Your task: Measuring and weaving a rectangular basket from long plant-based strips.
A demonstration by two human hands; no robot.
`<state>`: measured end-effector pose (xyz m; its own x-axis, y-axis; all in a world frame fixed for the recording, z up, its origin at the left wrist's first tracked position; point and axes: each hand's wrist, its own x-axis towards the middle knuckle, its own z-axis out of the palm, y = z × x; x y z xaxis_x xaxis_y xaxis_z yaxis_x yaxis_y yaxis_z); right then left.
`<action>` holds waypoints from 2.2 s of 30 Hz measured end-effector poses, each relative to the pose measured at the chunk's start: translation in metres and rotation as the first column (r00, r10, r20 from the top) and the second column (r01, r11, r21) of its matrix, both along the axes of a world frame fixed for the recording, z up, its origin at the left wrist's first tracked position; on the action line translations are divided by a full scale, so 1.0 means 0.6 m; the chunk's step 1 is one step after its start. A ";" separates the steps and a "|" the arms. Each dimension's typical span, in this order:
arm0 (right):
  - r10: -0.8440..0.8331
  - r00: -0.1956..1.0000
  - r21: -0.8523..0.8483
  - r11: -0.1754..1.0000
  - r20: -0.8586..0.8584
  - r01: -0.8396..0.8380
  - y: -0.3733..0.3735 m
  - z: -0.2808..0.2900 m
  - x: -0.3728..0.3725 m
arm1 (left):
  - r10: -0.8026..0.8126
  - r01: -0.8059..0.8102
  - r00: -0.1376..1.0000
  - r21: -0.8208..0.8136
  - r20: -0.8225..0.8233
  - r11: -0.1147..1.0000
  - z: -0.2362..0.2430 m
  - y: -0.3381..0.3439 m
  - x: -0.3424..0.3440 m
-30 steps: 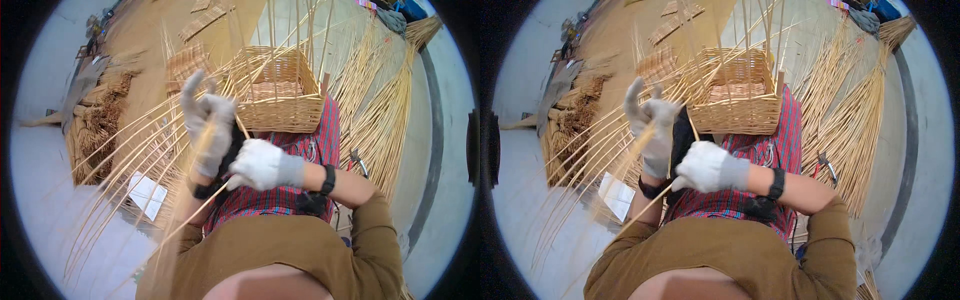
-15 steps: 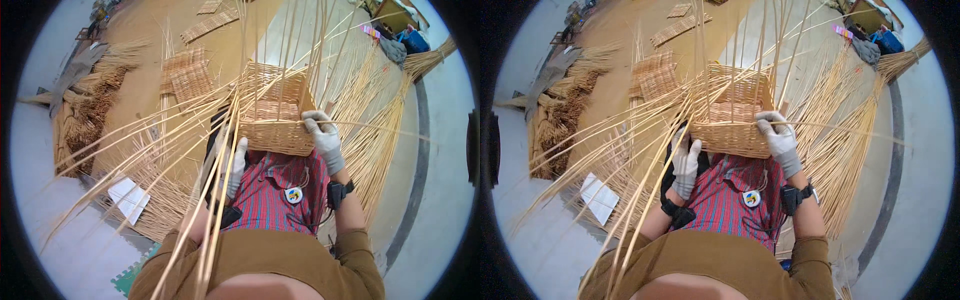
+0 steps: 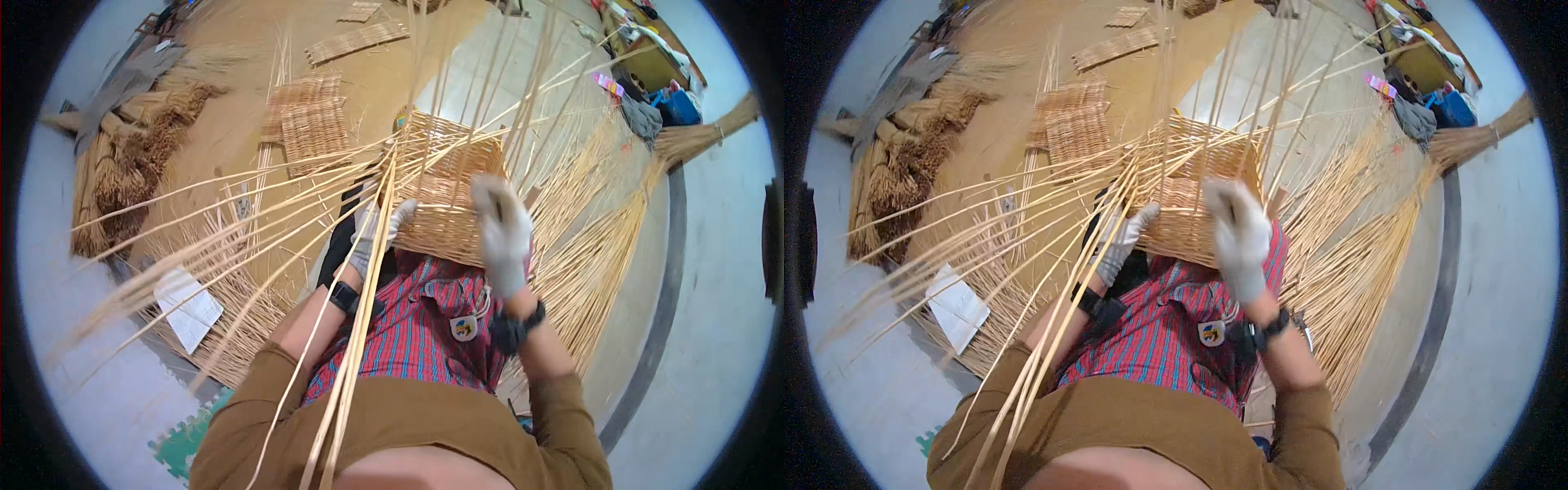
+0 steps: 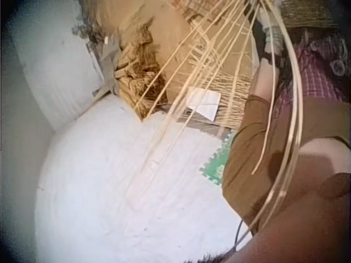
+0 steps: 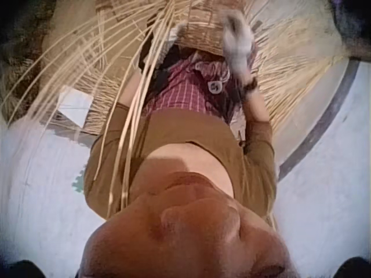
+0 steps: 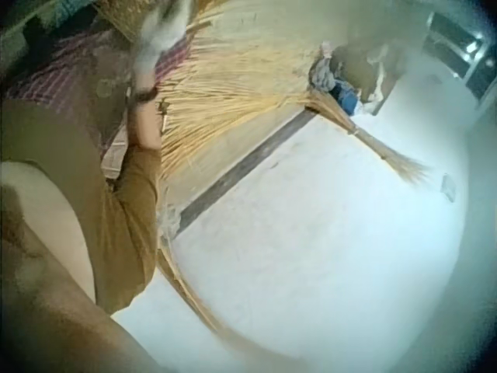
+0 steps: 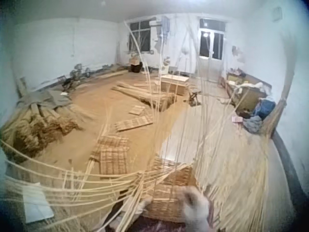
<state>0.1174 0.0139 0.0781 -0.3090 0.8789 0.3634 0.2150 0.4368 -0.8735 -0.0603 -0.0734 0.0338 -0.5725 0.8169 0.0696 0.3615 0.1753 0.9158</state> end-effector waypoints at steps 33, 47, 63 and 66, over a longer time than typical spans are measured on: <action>-0.394 0.831 -0.294 0.910 -0.393 0.292 0.065 -0.181 0.168 | -0.267 0.346 0.911 -0.233 0.315 0.909 -0.038 0.107 0.091; -0.462 0.882 -0.360 0.811 0.091 0.462 0.051 -0.097 -0.205 | -0.134 0.107 0.847 -0.081 -0.514 0.991 -0.108 -0.057 -0.027; -0.134 0.780 -0.443 0.874 -0.612 -0.197 0.056 -0.096 -0.203 | -0.177 0.097 0.831 -0.176 -0.528 0.980 -0.134 -0.052 -0.046; 0.044 0.920 -0.558 0.783 -0.390 -0.274 0.086 -0.071 -0.191 | -0.125 0.083 0.773 -0.096 -0.623 0.992 -0.152 -0.043 -0.059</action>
